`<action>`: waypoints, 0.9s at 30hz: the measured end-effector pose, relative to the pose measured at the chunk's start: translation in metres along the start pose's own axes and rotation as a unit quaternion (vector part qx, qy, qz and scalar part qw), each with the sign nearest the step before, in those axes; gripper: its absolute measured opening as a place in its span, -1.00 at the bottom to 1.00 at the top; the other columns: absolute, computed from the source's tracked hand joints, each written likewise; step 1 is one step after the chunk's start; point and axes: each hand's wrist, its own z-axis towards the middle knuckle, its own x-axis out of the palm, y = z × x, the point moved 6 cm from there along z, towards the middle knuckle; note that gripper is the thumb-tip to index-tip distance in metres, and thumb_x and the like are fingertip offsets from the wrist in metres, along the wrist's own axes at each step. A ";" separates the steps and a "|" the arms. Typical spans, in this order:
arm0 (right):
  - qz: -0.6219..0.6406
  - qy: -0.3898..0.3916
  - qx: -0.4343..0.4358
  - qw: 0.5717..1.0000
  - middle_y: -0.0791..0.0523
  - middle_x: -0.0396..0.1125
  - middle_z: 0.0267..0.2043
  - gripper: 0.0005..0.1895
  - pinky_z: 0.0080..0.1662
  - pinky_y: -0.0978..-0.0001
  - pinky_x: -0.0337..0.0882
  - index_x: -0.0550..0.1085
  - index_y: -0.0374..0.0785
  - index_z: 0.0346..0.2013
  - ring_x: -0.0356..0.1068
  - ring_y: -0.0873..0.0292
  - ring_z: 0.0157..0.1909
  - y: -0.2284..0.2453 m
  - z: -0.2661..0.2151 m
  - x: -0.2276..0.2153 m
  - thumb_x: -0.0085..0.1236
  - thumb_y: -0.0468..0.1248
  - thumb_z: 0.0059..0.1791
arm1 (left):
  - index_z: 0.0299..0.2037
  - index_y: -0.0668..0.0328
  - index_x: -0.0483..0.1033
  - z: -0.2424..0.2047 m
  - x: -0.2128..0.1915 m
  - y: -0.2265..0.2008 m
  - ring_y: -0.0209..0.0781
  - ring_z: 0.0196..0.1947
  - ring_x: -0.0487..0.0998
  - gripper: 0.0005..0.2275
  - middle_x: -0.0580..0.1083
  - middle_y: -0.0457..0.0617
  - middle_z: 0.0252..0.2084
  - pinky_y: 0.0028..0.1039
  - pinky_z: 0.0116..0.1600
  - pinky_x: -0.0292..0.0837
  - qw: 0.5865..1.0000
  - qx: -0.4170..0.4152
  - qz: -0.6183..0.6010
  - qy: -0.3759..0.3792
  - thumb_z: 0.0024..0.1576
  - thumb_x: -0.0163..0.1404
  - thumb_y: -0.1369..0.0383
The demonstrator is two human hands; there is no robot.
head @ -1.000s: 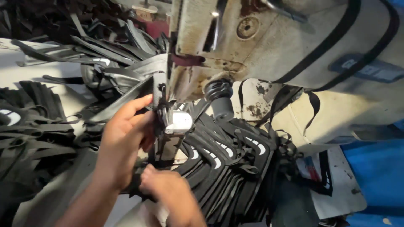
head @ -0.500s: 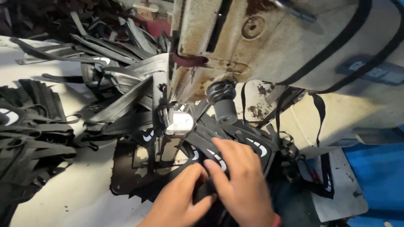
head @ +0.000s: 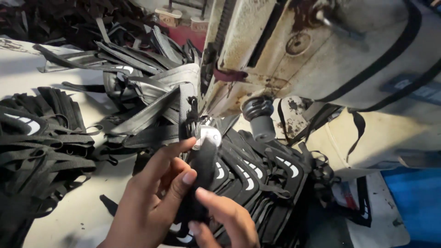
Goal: Stitch together textile components of a shoe upper using an industrial sewing machine.
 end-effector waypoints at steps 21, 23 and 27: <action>0.146 0.024 0.001 0.989 0.01 0.50 -0.01 -0.67 0.04 0.44 0.46 0.51 -0.47 0.03 0.51 0.17 -0.06 0.005 0.097 0.012 0.10 -0.46 -0.04 | 0.32 0.23 0.33 0.035 0.006 0.041 -0.38 -0.78 0.36 -0.50 0.50 -0.03 -0.61 -0.63 -0.69 0.24 0.981 -0.010 -0.193 -0.032 0.10 -0.01 0.56; 0.154 0.025 -0.004 0.988 0.00 0.48 0.00 -0.65 0.04 0.45 0.45 0.49 -0.47 0.05 0.49 0.18 -0.05 0.007 0.095 0.012 0.08 -0.47 -0.03 | 0.32 0.21 0.34 0.035 0.004 0.038 -0.36 -0.76 0.36 -0.50 0.51 -0.01 -0.59 -0.61 -0.67 0.25 0.982 -0.016 -0.185 -0.026 0.10 0.00 0.55; 0.122 0.021 -0.017 0.992 0.02 0.49 0.00 -0.64 0.04 0.46 0.46 0.48 -0.45 0.08 0.51 0.19 -0.05 0.009 0.086 0.010 0.09 -0.46 -0.03 | 0.31 0.20 0.37 0.029 0.005 0.035 -0.35 -0.71 0.35 -0.52 0.51 -0.01 -0.56 -0.60 -0.63 0.24 0.983 -0.023 -0.182 -0.025 0.12 -0.01 0.54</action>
